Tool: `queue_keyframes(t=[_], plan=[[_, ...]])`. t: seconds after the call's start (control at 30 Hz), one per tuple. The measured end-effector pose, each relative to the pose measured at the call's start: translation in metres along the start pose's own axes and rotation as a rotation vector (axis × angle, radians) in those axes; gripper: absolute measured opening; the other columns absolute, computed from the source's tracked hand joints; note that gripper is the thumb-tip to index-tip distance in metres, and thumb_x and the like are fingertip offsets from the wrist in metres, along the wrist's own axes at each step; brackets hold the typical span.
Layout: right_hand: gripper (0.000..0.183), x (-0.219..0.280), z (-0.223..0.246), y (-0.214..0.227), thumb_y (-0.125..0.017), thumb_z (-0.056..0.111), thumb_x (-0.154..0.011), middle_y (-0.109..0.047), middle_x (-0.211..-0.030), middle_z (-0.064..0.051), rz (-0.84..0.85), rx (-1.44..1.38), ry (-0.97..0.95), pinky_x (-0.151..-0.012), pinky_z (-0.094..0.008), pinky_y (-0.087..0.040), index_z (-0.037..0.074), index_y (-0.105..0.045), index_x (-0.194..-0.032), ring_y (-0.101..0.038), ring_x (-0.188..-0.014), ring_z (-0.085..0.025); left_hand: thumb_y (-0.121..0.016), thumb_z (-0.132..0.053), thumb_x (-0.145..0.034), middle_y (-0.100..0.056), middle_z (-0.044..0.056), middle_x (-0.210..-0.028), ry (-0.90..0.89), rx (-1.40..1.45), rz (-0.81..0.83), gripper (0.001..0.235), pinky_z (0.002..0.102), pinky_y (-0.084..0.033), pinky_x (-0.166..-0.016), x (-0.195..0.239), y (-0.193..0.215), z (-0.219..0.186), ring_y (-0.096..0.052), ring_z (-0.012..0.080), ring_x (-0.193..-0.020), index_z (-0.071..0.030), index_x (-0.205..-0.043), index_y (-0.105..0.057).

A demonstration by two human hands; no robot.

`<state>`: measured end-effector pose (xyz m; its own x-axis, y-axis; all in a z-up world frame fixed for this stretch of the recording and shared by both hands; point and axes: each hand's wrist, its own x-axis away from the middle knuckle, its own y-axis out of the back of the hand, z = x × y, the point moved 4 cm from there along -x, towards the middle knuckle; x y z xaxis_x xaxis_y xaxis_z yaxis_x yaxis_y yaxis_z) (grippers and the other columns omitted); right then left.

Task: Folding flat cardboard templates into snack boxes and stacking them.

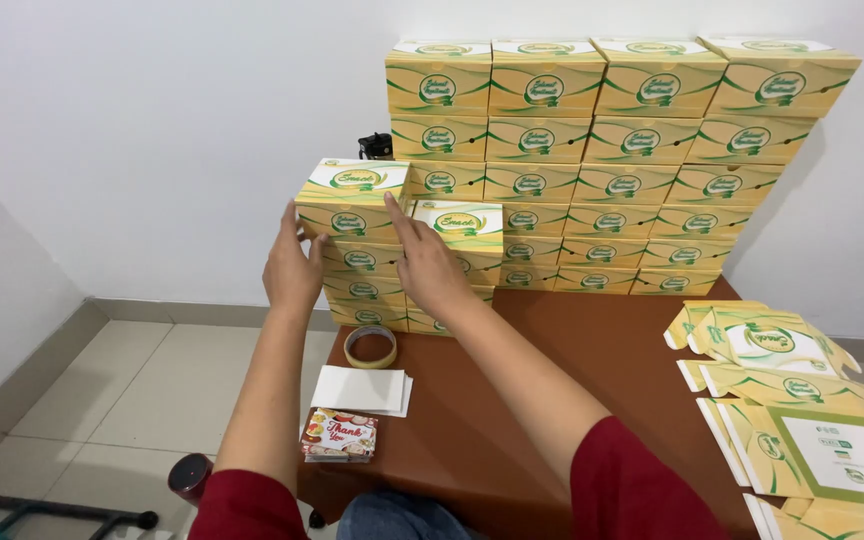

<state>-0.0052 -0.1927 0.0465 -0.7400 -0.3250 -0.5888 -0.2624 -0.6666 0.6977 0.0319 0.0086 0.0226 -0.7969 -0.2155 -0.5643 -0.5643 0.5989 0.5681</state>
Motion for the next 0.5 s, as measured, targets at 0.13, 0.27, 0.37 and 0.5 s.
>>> queue_keyframes(t=[0.13, 0.27, 0.37, 0.5], plan=[[0.076, 0.036, 0.009, 0.023, -0.053, -0.006, -0.094, -0.057, -0.128, -0.035, -0.072, 0.051, 0.066, -0.095, -0.057, -0.056, 0.009, -0.022, -0.161, -0.058, -0.123, -0.049, -0.067, -0.019, -0.100, -0.046, 0.025, -0.146, -0.068, -0.020, -0.115, 0.069, 0.060, -0.046, -0.105, 0.022, 0.009, -0.020, -0.049, 0.0434, -0.135, -0.003, -0.157, -0.030], [0.058, 0.121, -0.001, 0.043, -0.063, 0.009, -0.093, -0.058, -0.131, -0.027, -0.023, 0.060, 0.054, -0.098, -0.052, -0.053, 0.007, -0.047, -0.149, -0.057, -0.125, -0.043, -0.071, -0.021, -0.093, -0.049, 0.019, -0.136, -0.310, -0.143, -0.133, 0.048, 0.054, -0.045, -0.096, 0.098, 0.013, -0.069, -0.052, 0.0414, -0.125, -0.009, -0.136, -0.054], [0.057, 0.205, -0.032, 0.048, -0.065, 0.020, -0.091, -0.054, -0.139, -0.016, 0.083, 0.048, -0.165, -0.100, -0.048, -0.051, 0.014, -0.050, -0.145, -0.057, -0.126, -0.036, -0.072, -0.024, -0.088, -0.054, 0.013, -0.135, -0.462, -0.079, 0.034, 0.035, 0.049, -0.042, -0.096, 0.176, -0.012, -0.102, -0.052, 0.0346, -0.125, -0.013, -0.121, -0.067], [0.051, 0.307, -0.070, 0.065, -0.068, 0.021, -0.084, -0.060, -0.139, -0.004, 0.061, 0.119, -0.436, -0.098, -0.036, -0.051, 0.015, -0.061, -0.134, -0.060, -0.124, -0.025, -0.069, -0.021, -0.085, -0.058, 0.013, -0.135, -0.508, 0.199, 0.445, 0.025, 0.050, -0.030, -0.111, 0.268, -0.081, -0.129, -0.048, 0.0311, -0.134, -0.009, -0.107, -0.072]])
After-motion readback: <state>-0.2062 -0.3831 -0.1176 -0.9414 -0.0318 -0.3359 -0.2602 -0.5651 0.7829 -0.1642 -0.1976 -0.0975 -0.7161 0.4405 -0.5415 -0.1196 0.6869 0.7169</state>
